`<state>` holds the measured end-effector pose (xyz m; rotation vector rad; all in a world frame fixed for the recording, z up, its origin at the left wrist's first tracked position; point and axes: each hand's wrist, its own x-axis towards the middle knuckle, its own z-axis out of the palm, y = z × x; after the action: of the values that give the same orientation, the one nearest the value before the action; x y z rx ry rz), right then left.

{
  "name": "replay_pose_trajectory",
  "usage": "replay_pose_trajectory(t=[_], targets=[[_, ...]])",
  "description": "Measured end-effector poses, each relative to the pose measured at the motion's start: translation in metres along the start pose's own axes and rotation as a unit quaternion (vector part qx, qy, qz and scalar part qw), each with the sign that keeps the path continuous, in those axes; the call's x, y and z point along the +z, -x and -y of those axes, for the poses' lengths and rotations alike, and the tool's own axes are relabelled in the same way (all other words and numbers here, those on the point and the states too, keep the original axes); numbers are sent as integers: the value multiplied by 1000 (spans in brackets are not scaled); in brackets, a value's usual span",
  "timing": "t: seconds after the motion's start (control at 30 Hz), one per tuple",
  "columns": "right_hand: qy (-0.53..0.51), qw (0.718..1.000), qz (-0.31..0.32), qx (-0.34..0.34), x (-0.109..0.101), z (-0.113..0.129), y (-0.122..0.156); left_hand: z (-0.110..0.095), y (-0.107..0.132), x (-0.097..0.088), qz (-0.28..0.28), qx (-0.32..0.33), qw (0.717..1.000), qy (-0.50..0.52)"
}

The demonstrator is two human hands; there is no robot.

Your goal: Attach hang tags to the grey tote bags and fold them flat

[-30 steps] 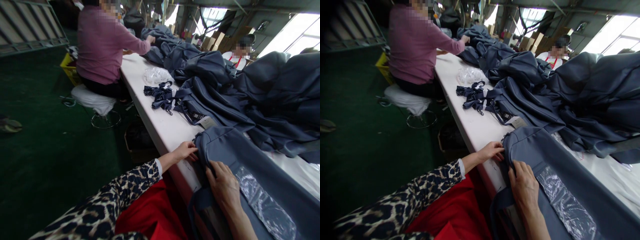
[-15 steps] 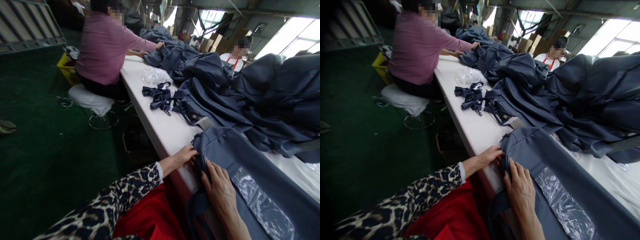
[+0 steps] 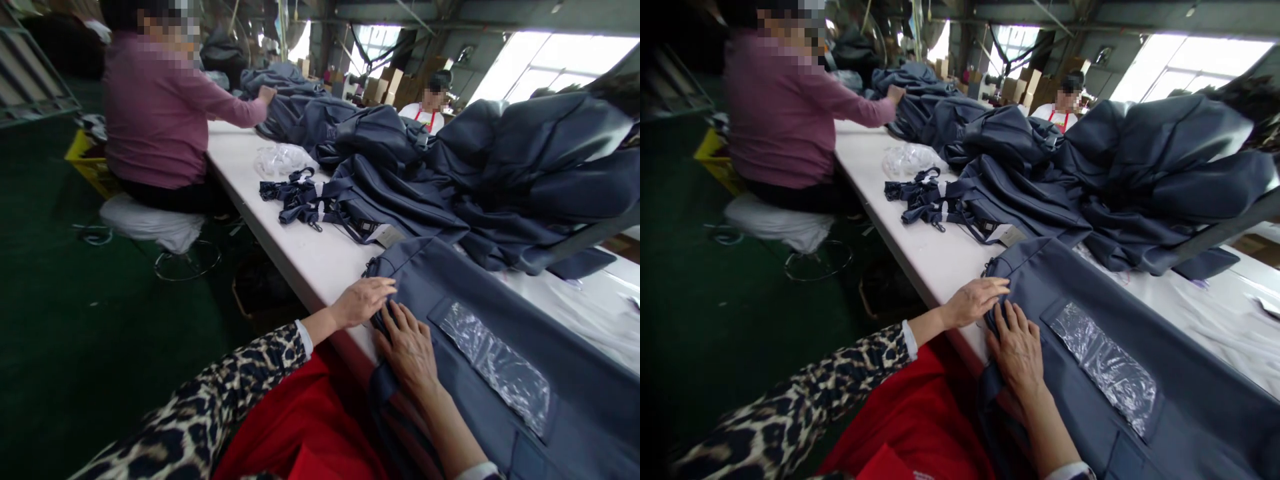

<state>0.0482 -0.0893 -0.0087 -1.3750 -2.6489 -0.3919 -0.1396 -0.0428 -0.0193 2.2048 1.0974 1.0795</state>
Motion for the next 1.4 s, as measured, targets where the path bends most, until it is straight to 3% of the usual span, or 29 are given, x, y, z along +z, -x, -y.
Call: replay_pose_trajectory(t=[0.07,0.2,0.43,0.6,0.73,0.87,1.0,1.2,1.3,1.4], targets=[[-9,1000,6,2,1,-1,1,15,-4,-1,83,54,994,-43],[-3,1000,21,-5,-1,-1,5,38,-9,-5,139,77,986,-51],[85,992,86,46,-19,29,-15,46,-15,-18,187,115,974,-52],[80,989,98,81,-28,41,-37,46,-15,-33,203,140,967,-60],[53,990,106,83,-47,21,-37,40,-9,-46,171,147,971,-74],[23,992,101,74,-67,0,-32,39,-7,-48,83,122,985,-90],[4,994,93,63,-67,-2,-25,38,0,-33,4,76,991,-113],[-36,995,70,64,-60,5,-22,28,18,-1,-11,65,988,-141],[-77,993,75,43,-75,9,-10,14,24,3,-41,56,988,-141],[-115,992,28,44,-94,2,22,-7,26,-3,-77,74,987,-117]])
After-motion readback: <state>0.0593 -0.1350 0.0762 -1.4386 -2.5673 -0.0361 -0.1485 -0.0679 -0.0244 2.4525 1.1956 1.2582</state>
